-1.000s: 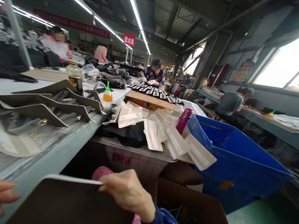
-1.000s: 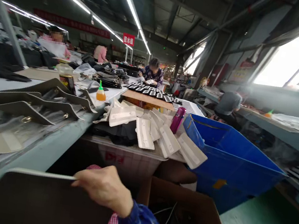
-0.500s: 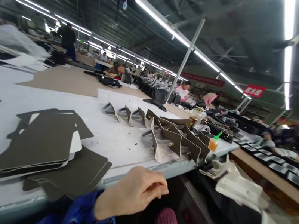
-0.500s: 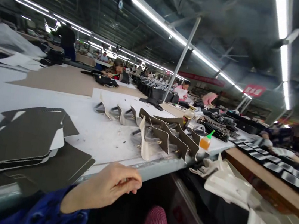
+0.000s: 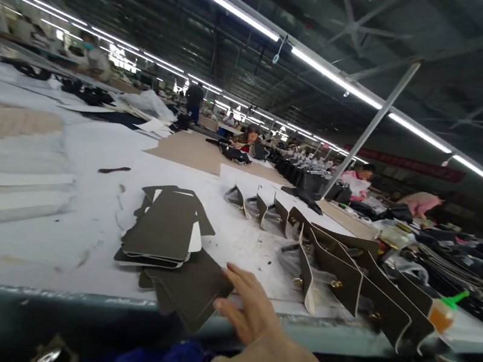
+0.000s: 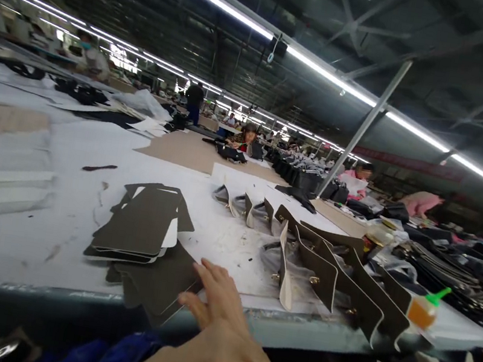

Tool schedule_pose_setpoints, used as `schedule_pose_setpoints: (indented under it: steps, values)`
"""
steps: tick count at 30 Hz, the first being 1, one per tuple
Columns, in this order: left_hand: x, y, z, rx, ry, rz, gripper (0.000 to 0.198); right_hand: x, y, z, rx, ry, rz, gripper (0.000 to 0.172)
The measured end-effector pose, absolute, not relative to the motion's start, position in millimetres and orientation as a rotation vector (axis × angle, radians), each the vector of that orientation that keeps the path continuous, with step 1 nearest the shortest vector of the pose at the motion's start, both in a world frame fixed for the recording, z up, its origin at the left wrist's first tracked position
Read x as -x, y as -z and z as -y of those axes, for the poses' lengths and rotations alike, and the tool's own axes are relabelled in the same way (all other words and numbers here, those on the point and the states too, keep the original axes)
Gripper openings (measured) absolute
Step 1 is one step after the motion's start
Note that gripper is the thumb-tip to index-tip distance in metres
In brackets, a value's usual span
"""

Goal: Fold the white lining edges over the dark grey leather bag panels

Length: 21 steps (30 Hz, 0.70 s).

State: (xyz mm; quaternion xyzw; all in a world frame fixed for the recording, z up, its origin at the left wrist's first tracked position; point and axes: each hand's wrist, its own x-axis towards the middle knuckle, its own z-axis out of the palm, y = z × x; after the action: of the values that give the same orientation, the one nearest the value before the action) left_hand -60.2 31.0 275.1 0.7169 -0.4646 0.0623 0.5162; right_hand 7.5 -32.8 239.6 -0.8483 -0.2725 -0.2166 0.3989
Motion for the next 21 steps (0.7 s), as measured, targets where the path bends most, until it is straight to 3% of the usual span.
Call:
schedule_pose_setpoints:
  steps: [2,4,6,10,11,14,18,21]
  values:
    - [59.2,-275.8,-37.7,-1.758,-0.175,1.078,0.041,-25.5,-242.4,1.6,2.264,0.479,0.632,0.082]
    - [56.0,-280.6,-48.7,-1.807,-0.216,1.051,0.039,-35.1,-244.2,-17.5,2.345,0.459,0.53,0.094]
    - [51.0,-285.8,-58.1,-1.848,-0.261,1.06,0.039,-40.1,-243.9,-26.3,2.378,0.481,0.434,0.083]
    - [41.0,-290.0,-61.4,-1.804,-0.379,1.11,0.036,-52.8,-237.7,-23.0,2.279,0.587,0.356,0.019]
    - [39.0,-290.2,-60.2,-1.768,-0.421,1.125,0.034,-57.7,-236.5,-18.5,2.223,0.613,0.337,0.012]
    - [32.8,-290.6,-57.3,-1.65,-0.546,1.135,0.028,-69.9,-238.9,6.2,2.016,0.686,0.257,0.027]
    - [20.5,-288.2,-54.6,-1.458,-0.729,1.109,0.06,-58.9,-256.1,59.4,1.764,0.844,0.195,0.038]
    - [9.8,-282.0,-50.4,-1.425,-0.996,0.939,0.037,-26.0,-267.5,100.5,1.599,1.016,0.093,0.045]
